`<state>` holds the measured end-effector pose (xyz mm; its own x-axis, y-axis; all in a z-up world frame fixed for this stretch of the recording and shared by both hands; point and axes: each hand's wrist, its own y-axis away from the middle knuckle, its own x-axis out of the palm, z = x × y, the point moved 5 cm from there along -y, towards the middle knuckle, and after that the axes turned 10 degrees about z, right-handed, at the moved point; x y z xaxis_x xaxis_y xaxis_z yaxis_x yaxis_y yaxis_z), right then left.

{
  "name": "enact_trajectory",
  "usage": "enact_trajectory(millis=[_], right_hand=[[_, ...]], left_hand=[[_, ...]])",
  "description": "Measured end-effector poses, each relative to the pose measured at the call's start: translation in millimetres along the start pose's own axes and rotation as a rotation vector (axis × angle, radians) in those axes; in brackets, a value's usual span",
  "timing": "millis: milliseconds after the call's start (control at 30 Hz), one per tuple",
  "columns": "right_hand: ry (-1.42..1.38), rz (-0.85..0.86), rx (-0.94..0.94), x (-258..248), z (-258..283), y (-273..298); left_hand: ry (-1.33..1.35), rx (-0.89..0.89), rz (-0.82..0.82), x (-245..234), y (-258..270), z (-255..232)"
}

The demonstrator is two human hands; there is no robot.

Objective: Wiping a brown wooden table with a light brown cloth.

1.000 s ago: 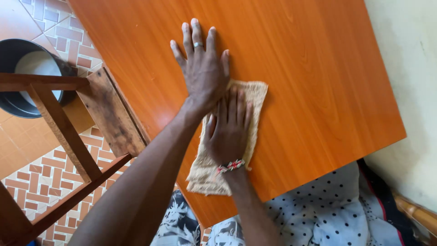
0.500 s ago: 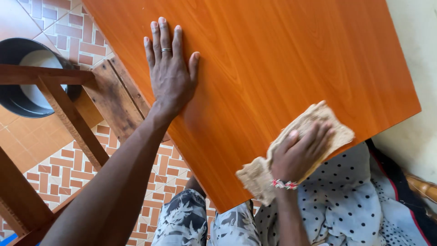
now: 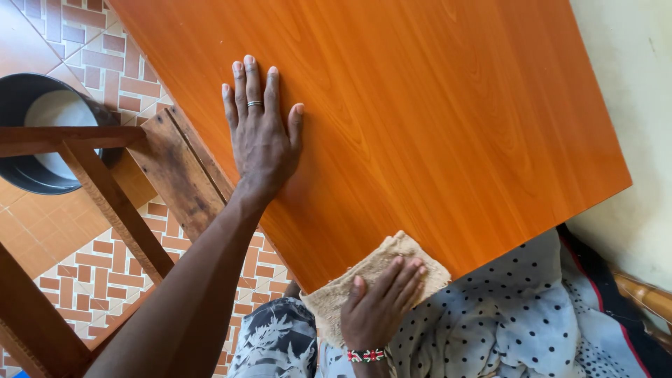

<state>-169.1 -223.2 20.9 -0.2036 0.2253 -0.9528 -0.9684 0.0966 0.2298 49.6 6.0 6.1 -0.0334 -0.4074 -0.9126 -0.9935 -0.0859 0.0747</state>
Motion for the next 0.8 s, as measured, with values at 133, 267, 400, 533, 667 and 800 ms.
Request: enact_trajectory(millis=[133, 267, 400, 533, 667, 800], right_hand=[[0.04, -0.091, 0.178, -4.3, -30.4, -27.9], [0.029, -0.128, 0.29, -15.0, -56.8, -51.3], [0.021, -0.16, 0.36, -10.7, -94.7, -81.5], [-0.002, -0.162, 0.508, -13.8, -121.4, -115.2], [-0.034, -0.117, 0.645, -35.2, -145.0, -172.6], [-0.039, -0.115, 0.686, -58.0, -154.3, -255.1]], left_hand=[[-0.005, -0.009, -0.007, -0.3, -2.8, -0.3], [-0.015, -0.028, 0.018, -3.3, -2.1, -5.0], [-0.037, -0.039, 0.001, -3.3, -5.3, -4.6], [-0.038, -0.051, -0.005, -3.5, -6.1, -4.9], [-0.036, -0.067, 0.003, -2.1, -5.6, -3.7], [-0.035, -0.052, -0.018, -2.6, -7.8, -4.1]])
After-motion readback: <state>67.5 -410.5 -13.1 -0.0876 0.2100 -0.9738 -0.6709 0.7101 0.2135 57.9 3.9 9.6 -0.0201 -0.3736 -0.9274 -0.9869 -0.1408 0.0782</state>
